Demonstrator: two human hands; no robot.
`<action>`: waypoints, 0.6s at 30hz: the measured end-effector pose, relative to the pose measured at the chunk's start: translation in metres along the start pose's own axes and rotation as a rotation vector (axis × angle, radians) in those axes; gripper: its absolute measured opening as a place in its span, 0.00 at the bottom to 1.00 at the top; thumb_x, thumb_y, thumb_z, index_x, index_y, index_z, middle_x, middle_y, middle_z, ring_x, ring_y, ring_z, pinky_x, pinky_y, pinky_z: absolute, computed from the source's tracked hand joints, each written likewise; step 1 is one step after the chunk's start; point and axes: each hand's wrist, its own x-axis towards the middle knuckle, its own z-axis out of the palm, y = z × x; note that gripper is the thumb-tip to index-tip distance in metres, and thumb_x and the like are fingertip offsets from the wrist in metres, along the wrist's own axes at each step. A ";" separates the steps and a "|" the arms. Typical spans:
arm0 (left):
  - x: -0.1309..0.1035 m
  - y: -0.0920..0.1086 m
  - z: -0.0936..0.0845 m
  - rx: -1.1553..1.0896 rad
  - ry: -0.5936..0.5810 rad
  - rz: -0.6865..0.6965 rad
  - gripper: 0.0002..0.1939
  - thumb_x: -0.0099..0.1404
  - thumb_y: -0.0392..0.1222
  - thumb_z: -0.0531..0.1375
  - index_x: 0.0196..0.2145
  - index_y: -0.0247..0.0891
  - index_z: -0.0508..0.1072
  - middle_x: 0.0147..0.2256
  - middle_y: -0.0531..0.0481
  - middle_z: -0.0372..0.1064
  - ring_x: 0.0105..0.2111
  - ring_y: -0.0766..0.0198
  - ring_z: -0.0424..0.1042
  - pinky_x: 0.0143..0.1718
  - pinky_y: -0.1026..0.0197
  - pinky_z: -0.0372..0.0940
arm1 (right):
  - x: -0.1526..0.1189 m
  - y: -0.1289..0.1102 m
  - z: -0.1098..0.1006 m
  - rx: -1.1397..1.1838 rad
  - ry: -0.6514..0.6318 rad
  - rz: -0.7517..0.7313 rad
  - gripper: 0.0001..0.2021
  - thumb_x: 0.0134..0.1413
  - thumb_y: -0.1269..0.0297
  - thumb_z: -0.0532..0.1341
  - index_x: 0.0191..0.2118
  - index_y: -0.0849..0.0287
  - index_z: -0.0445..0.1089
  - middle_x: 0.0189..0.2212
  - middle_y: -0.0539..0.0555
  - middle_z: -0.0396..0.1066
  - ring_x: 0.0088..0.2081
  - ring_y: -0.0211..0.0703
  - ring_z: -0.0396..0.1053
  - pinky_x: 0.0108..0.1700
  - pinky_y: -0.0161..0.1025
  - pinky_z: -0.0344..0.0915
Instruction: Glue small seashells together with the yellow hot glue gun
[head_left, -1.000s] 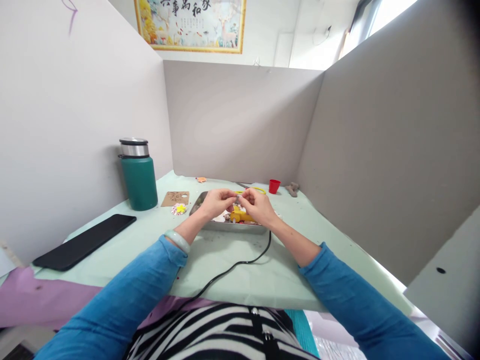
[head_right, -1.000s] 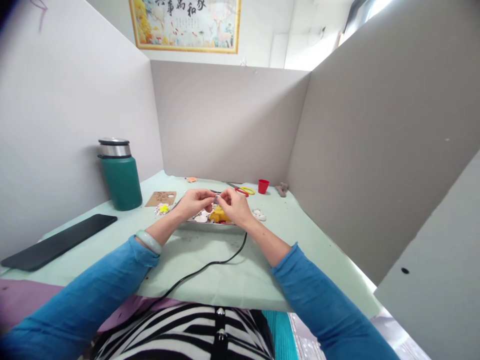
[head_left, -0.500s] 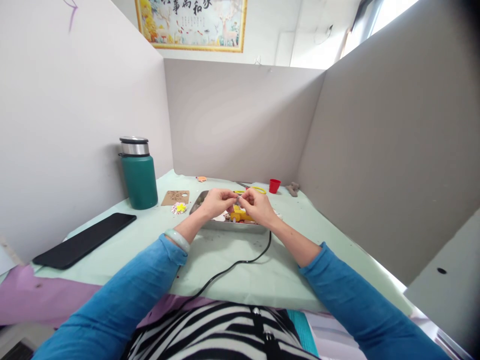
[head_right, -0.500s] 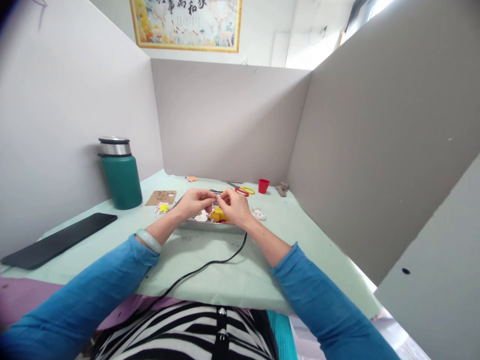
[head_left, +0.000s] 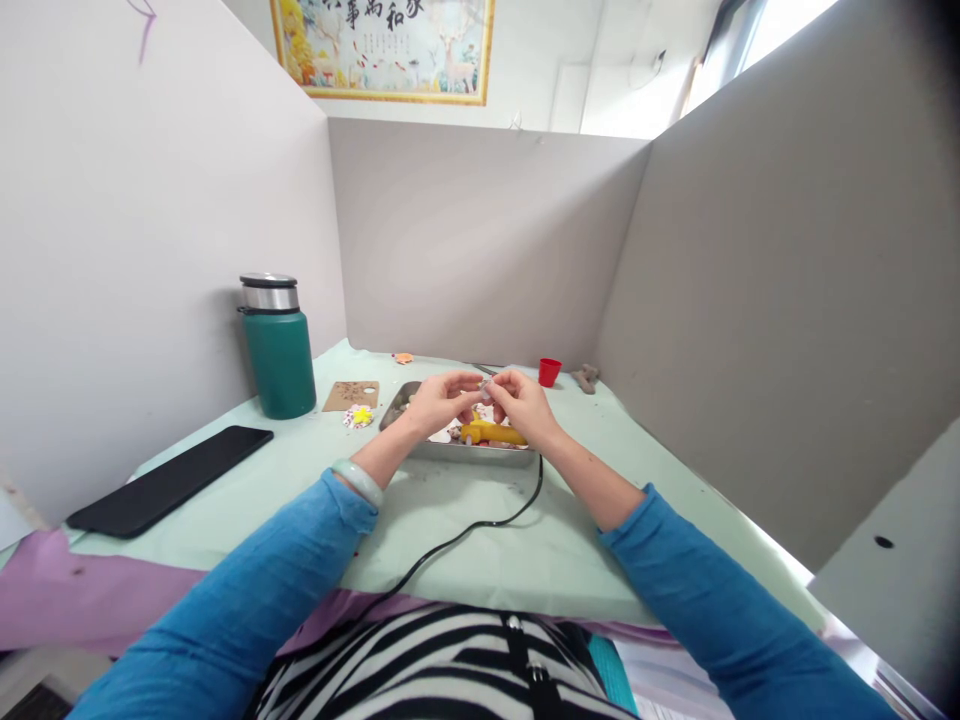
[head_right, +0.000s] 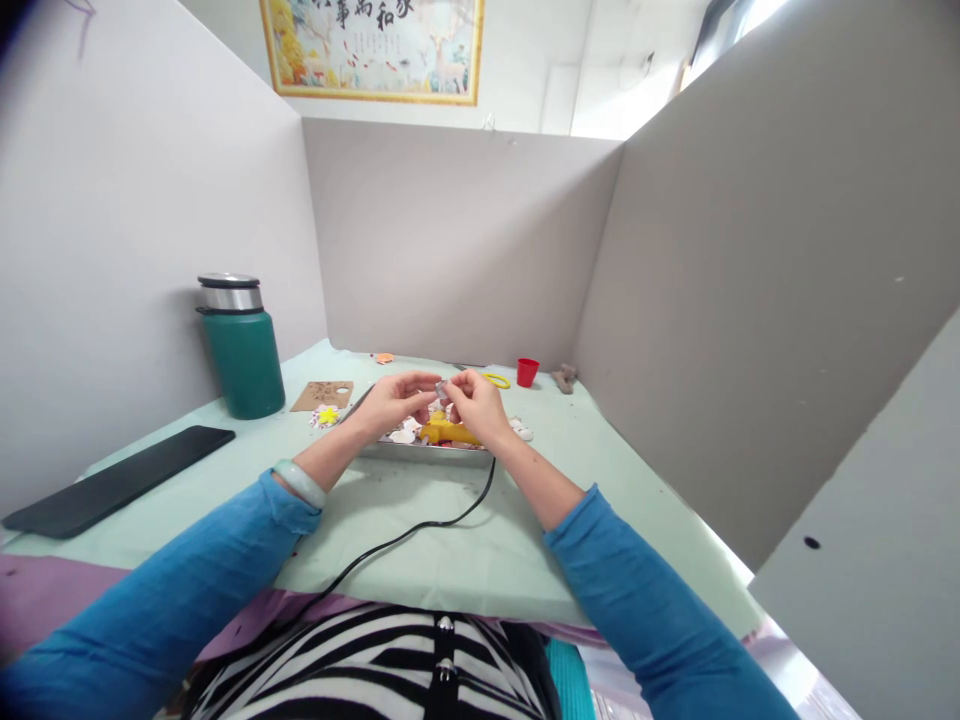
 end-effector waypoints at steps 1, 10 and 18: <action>0.000 0.000 0.001 -0.003 0.002 0.000 0.23 0.54 0.47 0.62 0.46 0.33 0.70 0.23 0.50 0.71 0.20 0.67 0.69 0.21 0.67 0.61 | 0.000 -0.001 0.000 0.017 0.002 0.010 0.12 0.49 0.54 0.59 0.31 0.58 0.61 0.19 0.46 0.67 0.16 0.32 0.62 0.20 0.30 0.59; -0.003 0.002 0.000 0.140 0.110 -0.004 0.17 0.56 0.51 0.59 0.37 0.35 0.74 0.17 0.54 0.66 0.17 0.70 0.64 0.20 0.68 0.58 | -0.004 -0.006 0.004 0.012 -0.082 0.044 0.12 0.49 0.55 0.60 0.31 0.58 0.61 0.25 0.49 0.71 0.18 0.32 0.65 0.21 0.32 0.64; -0.001 0.000 0.001 0.179 0.125 0.008 0.17 0.56 0.50 0.58 0.38 0.36 0.75 0.16 0.54 0.65 0.17 0.69 0.64 0.20 0.68 0.57 | -0.006 -0.005 0.004 -0.040 -0.081 -0.001 0.10 0.50 0.57 0.59 0.32 0.58 0.61 0.24 0.48 0.69 0.18 0.33 0.65 0.21 0.32 0.63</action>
